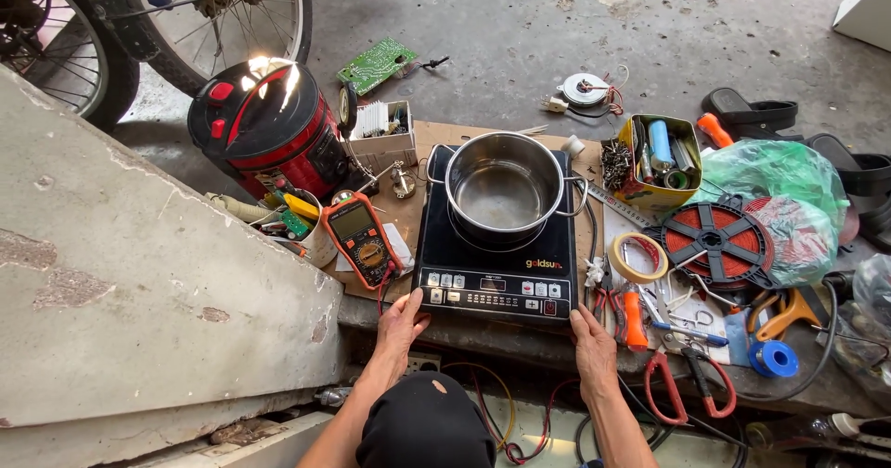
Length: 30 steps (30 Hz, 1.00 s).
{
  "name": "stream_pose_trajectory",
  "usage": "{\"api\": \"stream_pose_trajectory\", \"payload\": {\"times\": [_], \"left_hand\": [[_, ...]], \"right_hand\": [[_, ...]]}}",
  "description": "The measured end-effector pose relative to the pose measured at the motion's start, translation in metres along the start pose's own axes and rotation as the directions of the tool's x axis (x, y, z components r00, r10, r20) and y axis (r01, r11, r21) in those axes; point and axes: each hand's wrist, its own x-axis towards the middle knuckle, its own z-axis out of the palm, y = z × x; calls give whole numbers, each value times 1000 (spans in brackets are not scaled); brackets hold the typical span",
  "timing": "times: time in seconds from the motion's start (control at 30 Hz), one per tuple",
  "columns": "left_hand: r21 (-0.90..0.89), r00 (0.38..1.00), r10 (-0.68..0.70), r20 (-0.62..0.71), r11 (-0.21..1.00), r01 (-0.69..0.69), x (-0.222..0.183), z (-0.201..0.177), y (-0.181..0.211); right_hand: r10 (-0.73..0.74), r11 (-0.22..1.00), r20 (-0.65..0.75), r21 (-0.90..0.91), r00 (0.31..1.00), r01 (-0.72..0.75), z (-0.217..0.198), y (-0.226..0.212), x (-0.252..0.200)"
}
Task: Testing the functionality of an induction cooker by placing a pot on it and operating the control panel buttons.
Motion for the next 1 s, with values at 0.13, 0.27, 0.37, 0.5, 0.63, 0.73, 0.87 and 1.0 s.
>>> {"api": "stream_pose_trajectory", "payload": {"times": [0.13, 0.27, 0.37, 0.5, 0.63, 0.73, 0.87, 1.0], "left_hand": [[-66, 998, -2, 65, 998, 7, -1, -4, 4], [-37, 997, -18, 72, 999, 21, -2, 7, 13], [33, 998, -21, 55, 999, 19, 1, 8, 17], [65, 997, -32, 67, 998, 27, -1, 8, 21], [-10, 999, 12, -42, 1000, -12, -11, 22, 21], [-9, 999, 33, -25, 999, -33, 1, 9, 6], [9, 990, 123, 71, 992, -124, 18, -2, -9], [32, 978, 134, 162, 990, -141, 15, -6, -12]], "right_hand": [[-6, 1000, -5, 13, 1000, 6, 2, 3, 0], [10, 1000, -25, 17, 1000, -10, 1, -6, -4], [22, 1000, -17, 18, 1000, -22, 4, -11, -8], [49, 999, -22, -13, 999, -50, 7, -18, -15], [-89, 996, -44, -29, 995, 88, 5, 7, -5], [-162, 985, -49, -69, 986, 158, 4, 18, 1], [-162, 984, -59, -81, 985, 157, -2, 33, 22], [-161, 984, -69, -92, 985, 154, -5, 37, 27]]}}
